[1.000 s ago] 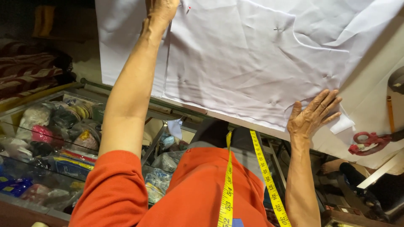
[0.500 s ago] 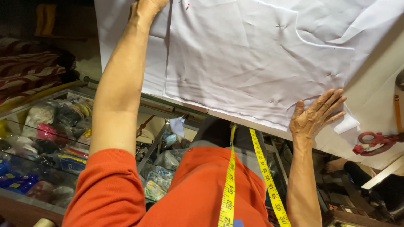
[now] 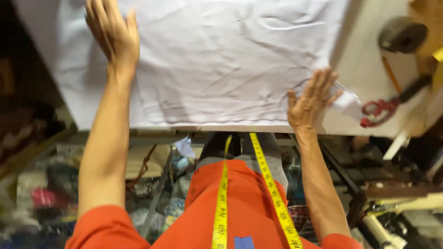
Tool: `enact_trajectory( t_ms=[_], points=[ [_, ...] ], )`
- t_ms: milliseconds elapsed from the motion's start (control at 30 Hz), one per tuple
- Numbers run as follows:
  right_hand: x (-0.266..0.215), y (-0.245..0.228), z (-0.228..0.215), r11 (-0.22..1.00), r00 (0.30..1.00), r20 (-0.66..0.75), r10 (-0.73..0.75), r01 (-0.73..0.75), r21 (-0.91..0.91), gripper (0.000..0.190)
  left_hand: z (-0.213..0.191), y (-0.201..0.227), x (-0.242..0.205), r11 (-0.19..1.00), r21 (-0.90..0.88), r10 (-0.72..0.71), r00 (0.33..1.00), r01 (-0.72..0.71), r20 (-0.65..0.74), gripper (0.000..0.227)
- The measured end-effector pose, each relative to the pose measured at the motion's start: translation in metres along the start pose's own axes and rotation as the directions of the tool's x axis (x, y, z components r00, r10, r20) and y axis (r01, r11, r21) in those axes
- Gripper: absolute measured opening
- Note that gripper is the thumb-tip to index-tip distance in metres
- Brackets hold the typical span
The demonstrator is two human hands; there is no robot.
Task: The person cuts a large piece of white fabric laid out on a table using a pair of scissors. They carefully follow a marked line, adjusting the fabric as needed to complete the cut.
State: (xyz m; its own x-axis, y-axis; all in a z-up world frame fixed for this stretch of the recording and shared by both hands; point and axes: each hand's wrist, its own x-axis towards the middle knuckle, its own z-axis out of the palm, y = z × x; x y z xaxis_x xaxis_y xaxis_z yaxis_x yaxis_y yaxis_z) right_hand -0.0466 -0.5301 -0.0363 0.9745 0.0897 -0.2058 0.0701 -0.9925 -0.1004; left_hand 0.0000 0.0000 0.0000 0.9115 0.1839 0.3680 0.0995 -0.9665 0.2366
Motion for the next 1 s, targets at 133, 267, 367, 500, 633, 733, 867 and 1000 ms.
enact_trajectory(
  t_ms=[133, 267, 367, 500, 633, 733, 867, 1000],
  points=[
    [-0.002, 0.012, 0.011, 0.994, 0.994, -0.055, -0.098, 0.100, 0.038, 0.091, 0.013, 0.023, -0.045, 0.998, 0.039, -0.056, 0.904, 0.043, 0.424, 0.077],
    [0.012, 0.008, 0.012, 0.995, 0.996, 0.058, -0.067, 0.071, -0.067, 0.098, 0.025, 0.018, -0.051, 0.989, 0.125, -0.121, 0.908, 0.077, 0.401, 0.086],
    [0.015, 0.000, -0.010, 0.990, 0.993, -0.074, -0.090, 0.098, 0.104, 0.092, 0.036, 0.003, -0.059, 0.995, 0.069, -0.092, 0.944, 0.074, 0.315, 0.083],
    [0.076, 0.001, -0.037, 0.968, 0.967, -0.121, -0.226, 0.237, 0.086, 0.088, 0.031, 0.018, -0.053, 0.990, 0.105, -0.130, 0.915, 0.097, 0.381, 0.089],
    [0.126, 0.005, -0.049, 0.966, 0.934, 0.280, -0.222, 0.250, -0.067, 0.104, 0.035, 0.017, -0.048, 0.973, 0.204, -0.183, 0.903, 0.109, 0.389, 0.091],
    [0.128, 0.012, -0.044, 0.949, 0.925, 0.223, -0.307, 0.316, -0.005, 0.100, 0.030, 0.016, -0.047, 0.967, 0.230, -0.201, 0.888, 0.112, 0.414, 0.093],
    [0.100, 0.030, -0.061, 0.964, 0.966, 0.067, -0.249, 0.240, 0.113, 0.093, 0.040, -0.003, -0.059, 0.959, 0.232, -0.249, 0.873, 0.162, 0.418, 0.104],
    [0.032, 0.086, -0.104, 0.899, 0.765, -0.623, -0.167, 0.378, 0.223, 0.037, 0.001, 0.039, -0.089, 0.946, 0.087, -0.324, 0.920, 0.312, 0.221, 0.095]
  ],
)
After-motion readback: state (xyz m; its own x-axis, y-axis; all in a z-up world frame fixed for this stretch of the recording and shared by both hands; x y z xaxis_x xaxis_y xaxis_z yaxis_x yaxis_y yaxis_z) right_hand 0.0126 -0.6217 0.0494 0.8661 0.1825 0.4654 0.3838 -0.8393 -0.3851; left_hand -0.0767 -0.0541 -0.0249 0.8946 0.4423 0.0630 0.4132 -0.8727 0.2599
